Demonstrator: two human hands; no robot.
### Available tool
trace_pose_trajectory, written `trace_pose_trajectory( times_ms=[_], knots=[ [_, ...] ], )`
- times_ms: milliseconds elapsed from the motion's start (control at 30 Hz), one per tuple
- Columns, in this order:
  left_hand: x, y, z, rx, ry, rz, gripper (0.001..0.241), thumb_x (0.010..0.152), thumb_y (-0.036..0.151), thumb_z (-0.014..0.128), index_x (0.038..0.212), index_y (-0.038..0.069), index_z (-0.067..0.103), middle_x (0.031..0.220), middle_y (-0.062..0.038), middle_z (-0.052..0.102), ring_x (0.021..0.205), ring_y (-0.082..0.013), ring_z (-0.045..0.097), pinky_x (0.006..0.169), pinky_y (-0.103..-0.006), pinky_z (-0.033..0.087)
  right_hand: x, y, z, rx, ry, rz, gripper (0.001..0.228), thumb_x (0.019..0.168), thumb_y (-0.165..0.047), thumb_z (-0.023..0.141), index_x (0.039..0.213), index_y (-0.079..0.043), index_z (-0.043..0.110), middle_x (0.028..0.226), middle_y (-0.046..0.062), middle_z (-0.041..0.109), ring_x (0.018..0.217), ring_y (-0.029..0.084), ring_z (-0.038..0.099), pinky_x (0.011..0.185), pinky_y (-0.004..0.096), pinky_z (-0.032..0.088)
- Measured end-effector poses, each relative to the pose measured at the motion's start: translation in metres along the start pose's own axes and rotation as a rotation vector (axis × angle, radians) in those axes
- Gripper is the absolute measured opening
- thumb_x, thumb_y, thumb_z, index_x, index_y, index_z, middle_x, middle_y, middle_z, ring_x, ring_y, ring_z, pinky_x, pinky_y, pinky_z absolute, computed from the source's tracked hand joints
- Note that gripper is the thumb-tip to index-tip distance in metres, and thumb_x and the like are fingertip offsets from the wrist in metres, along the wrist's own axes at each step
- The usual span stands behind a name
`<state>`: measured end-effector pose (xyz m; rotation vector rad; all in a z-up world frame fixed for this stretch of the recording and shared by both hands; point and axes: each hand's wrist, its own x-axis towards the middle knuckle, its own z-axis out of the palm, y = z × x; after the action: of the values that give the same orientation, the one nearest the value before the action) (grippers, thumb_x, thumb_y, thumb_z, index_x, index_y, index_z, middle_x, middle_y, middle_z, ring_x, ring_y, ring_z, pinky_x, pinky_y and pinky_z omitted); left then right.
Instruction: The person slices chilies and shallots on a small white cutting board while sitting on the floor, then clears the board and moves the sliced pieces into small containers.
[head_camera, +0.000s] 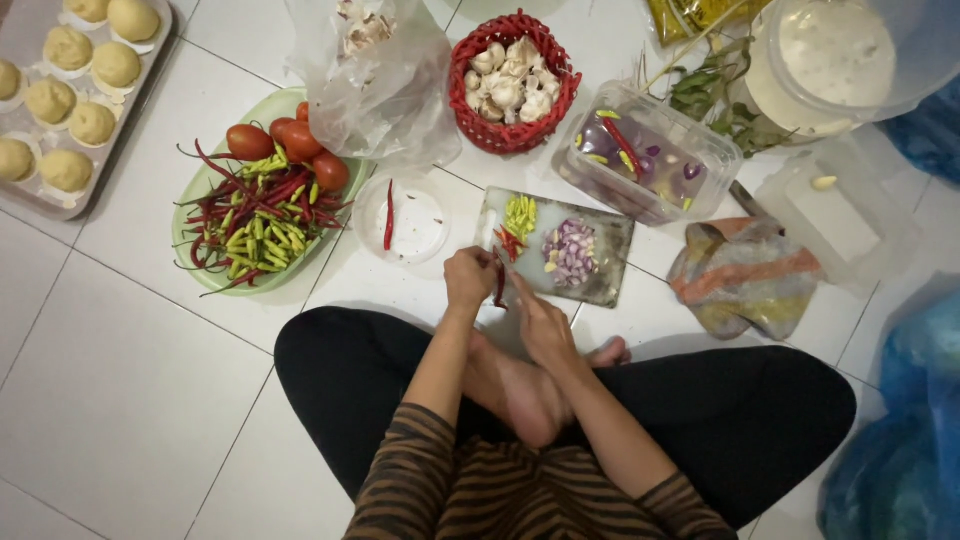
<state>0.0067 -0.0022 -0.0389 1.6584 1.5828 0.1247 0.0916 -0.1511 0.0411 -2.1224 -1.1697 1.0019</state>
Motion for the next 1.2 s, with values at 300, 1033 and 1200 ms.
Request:
trace_pose_trajectory(
  times_ms=[300, 1033, 1200],
  knots=[
    [-0.001, 0.003, -0.003, 0.008, -0.023, 0.015, 0.011, 0.080, 0.021, 0.078, 0.090, 0.016, 0.081, 0.082, -0.010, 0.078, 0.091, -0.0389, 0.075, 0.082, -0.0478, 0.061, 0.015, 0.017, 0.015, -0.005, 0.039, -0.031, 0.053, 0.107, -0.022, 0.040, 0.157, -0.039, 0.037, 0.105, 0.031, 0.073, 0.099, 0.048, 0.071, 0.091, 0.057, 0.055],
    [-0.013, 0.010, 0.006, 0.040, -0.003, -0.055, 0.022, 0.080, 0.020, 0.079, 0.101, 0.023, 0.078, 0.095, 0.002, 0.080, 0.105, -0.0291, 0.073, 0.097, -0.0458, 0.056, 0.035, 0.017, 0.021, -0.137, -0.044, 0.040, 0.075, 0.098, -0.015, 0.044, 0.159, -0.051, 0.018, 0.106, 0.025, 0.074, 0.102, 0.046, 0.071, 0.096, 0.056, 0.056],
    [-0.012, 0.005, 0.008, -0.045, 0.042, -0.047, 0.022, 0.078, 0.020, 0.083, 0.100, 0.021, 0.078, 0.092, 0.002, 0.080, 0.103, -0.0295, 0.074, 0.096, -0.0460, 0.056, -0.001, 0.043, 0.020, -0.141, -0.033, 0.104, 0.056, 0.106, -0.029, 0.035, 0.156, -0.051, 0.027, 0.094, 0.026, 0.075, 0.092, 0.046, 0.073, 0.091, 0.055, 0.058]
  ],
)
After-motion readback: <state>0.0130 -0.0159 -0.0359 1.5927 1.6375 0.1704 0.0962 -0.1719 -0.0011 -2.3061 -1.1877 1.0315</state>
